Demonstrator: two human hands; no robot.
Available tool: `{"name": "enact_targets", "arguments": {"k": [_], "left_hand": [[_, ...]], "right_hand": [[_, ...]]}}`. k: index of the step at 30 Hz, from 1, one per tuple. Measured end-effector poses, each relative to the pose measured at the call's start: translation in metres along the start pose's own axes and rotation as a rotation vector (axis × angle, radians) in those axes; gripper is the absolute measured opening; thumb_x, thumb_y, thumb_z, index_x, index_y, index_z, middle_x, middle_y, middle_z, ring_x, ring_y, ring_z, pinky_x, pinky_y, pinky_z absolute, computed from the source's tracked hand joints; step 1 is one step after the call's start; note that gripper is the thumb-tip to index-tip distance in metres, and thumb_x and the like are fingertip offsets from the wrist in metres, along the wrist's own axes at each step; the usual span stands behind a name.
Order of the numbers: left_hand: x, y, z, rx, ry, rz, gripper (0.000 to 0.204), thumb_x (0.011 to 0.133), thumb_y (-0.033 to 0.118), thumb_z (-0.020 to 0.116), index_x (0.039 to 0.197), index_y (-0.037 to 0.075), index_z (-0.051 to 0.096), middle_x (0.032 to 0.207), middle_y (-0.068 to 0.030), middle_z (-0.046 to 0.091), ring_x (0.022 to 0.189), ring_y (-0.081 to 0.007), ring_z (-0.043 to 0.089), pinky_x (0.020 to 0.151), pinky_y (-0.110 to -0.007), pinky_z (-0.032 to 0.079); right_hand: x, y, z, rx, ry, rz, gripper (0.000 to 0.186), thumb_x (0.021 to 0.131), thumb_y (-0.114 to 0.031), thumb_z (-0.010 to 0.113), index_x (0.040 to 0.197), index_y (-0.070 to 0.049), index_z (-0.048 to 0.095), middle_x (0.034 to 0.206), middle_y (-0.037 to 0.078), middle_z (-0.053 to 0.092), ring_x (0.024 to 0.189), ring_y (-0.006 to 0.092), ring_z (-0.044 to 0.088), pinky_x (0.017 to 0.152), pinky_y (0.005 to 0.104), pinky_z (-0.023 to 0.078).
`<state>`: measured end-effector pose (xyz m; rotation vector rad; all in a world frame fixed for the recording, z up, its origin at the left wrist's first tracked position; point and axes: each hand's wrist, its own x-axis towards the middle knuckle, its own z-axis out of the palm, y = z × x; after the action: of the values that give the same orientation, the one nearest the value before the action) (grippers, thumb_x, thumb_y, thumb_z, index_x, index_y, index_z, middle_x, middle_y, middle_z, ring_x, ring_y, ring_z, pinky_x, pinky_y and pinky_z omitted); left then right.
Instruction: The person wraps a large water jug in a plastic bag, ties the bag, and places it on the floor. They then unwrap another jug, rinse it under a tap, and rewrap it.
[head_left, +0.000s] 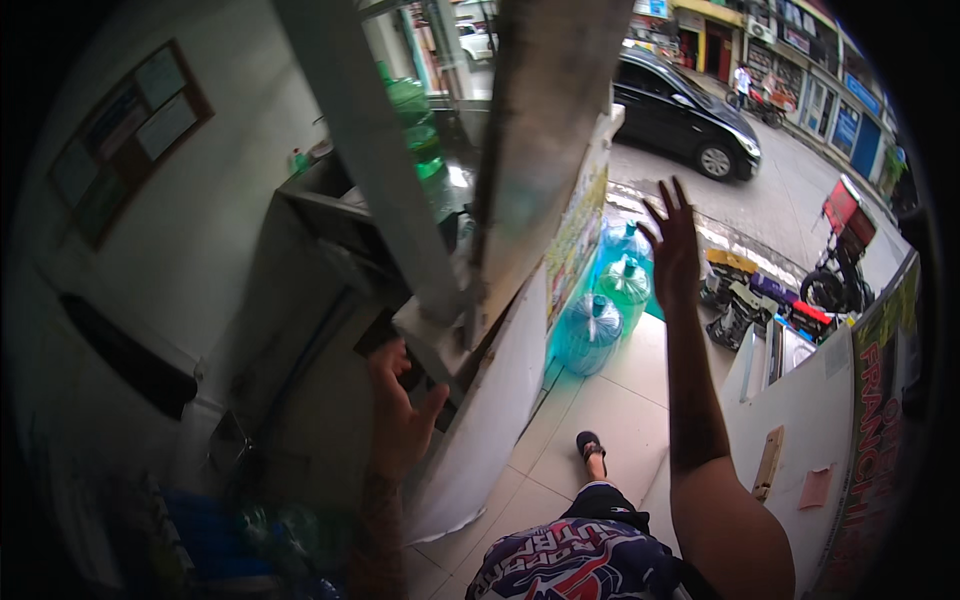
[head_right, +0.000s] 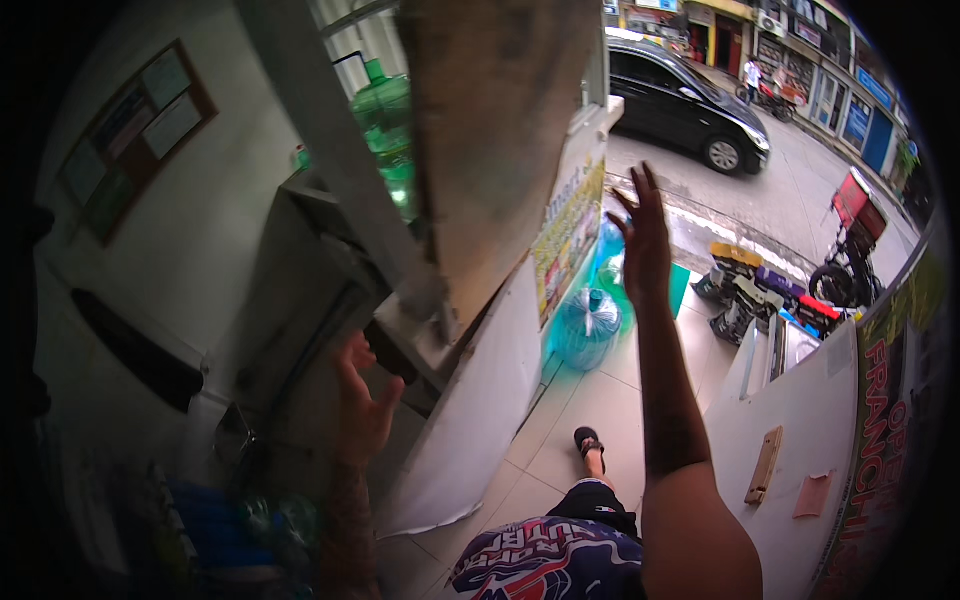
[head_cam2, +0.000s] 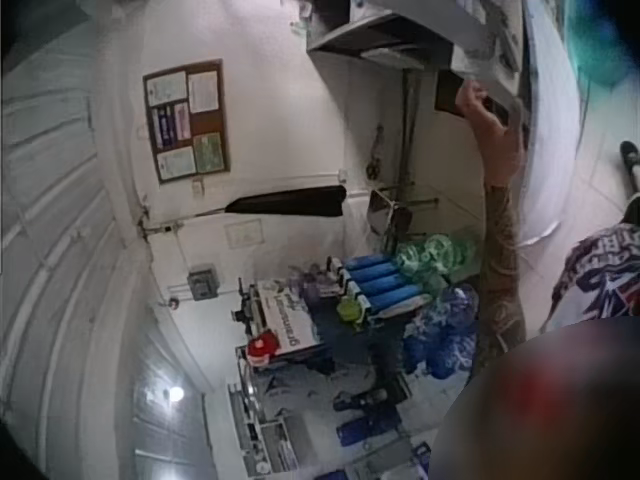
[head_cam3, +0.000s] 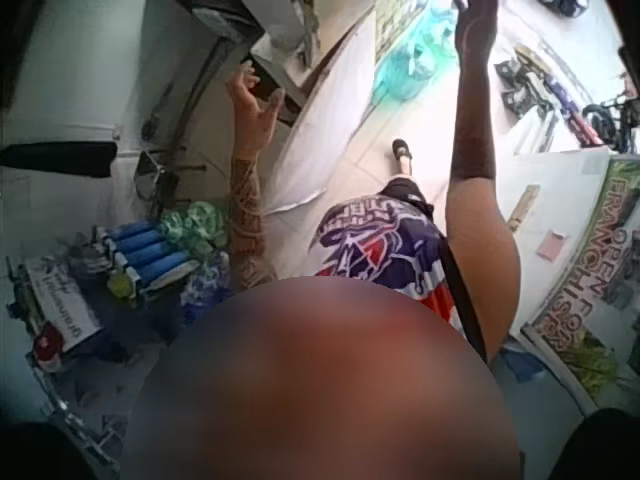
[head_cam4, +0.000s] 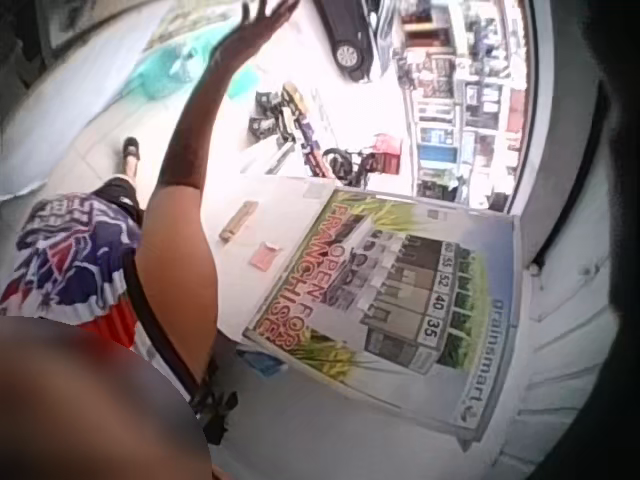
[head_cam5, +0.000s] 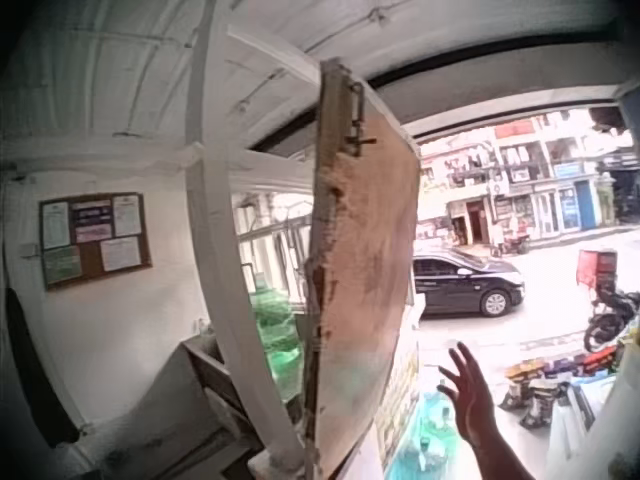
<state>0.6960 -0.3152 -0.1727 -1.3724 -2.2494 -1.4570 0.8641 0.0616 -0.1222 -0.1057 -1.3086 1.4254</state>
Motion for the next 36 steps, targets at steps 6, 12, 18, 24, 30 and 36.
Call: {"name": "enact_targets", "arguments": {"k": [6,12,18,24,30,36], "left_hand": [[-0.343,-0.176,-0.110,-0.075,0.710,-1.021,0.051,0.095,0.047,0.058,0.116,0.001,0.052,0.108,-0.0092,0.052,0.099,-0.0214,0.051,0.086,-0.038,0.044],[-0.630,-0.158,-0.110,0.322,0.068,-1.695,0.050,0.093,0.044,0.059,0.114,-0.001,0.054,0.105,-0.0169,0.059,0.096,-0.0301,0.057,0.084,-0.044,0.046],[-0.631,-0.145,-0.082,0.083,-0.472,-1.824,0.043,0.095,0.038,0.054,0.118,0.001,0.057,0.110,-0.0188,0.062,0.099,-0.0336,0.060,0.086,-0.047,0.048],[-0.572,-0.233,-0.139,0.453,-0.673,-1.228,0.039,0.097,0.032,0.049,0.121,0.004,0.060,0.114,-0.0206,0.064,0.103,-0.0371,0.063,0.087,-0.049,0.050],[-0.425,-0.361,-0.230,0.048,0.345,-1.170,0.033,0.092,0.032,0.064,0.109,0.005,0.060,0.102,-0.0179,0.068,0.097,-0.0318,0.067,0.080,-0.039,0.052],[-0.504,-0.392,-0.274,0.008,0.027,-1.207,0.035,0.092,0.031,0.064,0.113,0.003,0.060,0.102,-0.0176,0.068,0.097,-0.0313,0.066,0.084,-0.039,0.051]], "right_hand": [[-0.015,-0.070,-0.011,0.545,0.093,0.355,0.065,0.098,-0.055,0.041,0.147,-0.012,0.037,0.150,0.015,0.039,0.139,0.0330,0.036,0.114,0.0532,0.026],[-0.088,0.023,-0.116,0.519,0.467,0.449,0.058,0.097,-0.045,0.047,0.141,-0.007,0.045,0.144,0.015,0.048,0.136,0.0310,0.041,0.110,0.0582,0.031],[-0.203,0.071,-0.198,0.395,0.933,0.552,0.056,0.096,-0.043,0.048,0.140,-0.009,0.046,0.144,0.014,0.049,0.133,0.0297,0.045,0.108,0.0570,0.033],[-0.273,0.077,-0.215,0.199,1.146,0.630,0.054,0.095,-0.042,0.048,0.139,-0.011,0.047,0.143,0.012,0.051,0.130,0.0284,0.049,0.106,0.0558,0.035],[-0.325,0.095,-0.144,0.043,1.159,0.844,0.063,0.089,-0.056,0.056,0.138,-0.017,0.048,0.136,0.003,0.059,0.128,0.0201,0.053,0.090,0.0390,0.045],[-0.445,0.107,0.006,-0.802,-0.081,1.555,0.055,0.091,-0.052,0.051,0.132,-0.016,0.049,0.122,0.007,0.064,0.099,0.0273,0.062,0.079,0.0402,0.046]]}}
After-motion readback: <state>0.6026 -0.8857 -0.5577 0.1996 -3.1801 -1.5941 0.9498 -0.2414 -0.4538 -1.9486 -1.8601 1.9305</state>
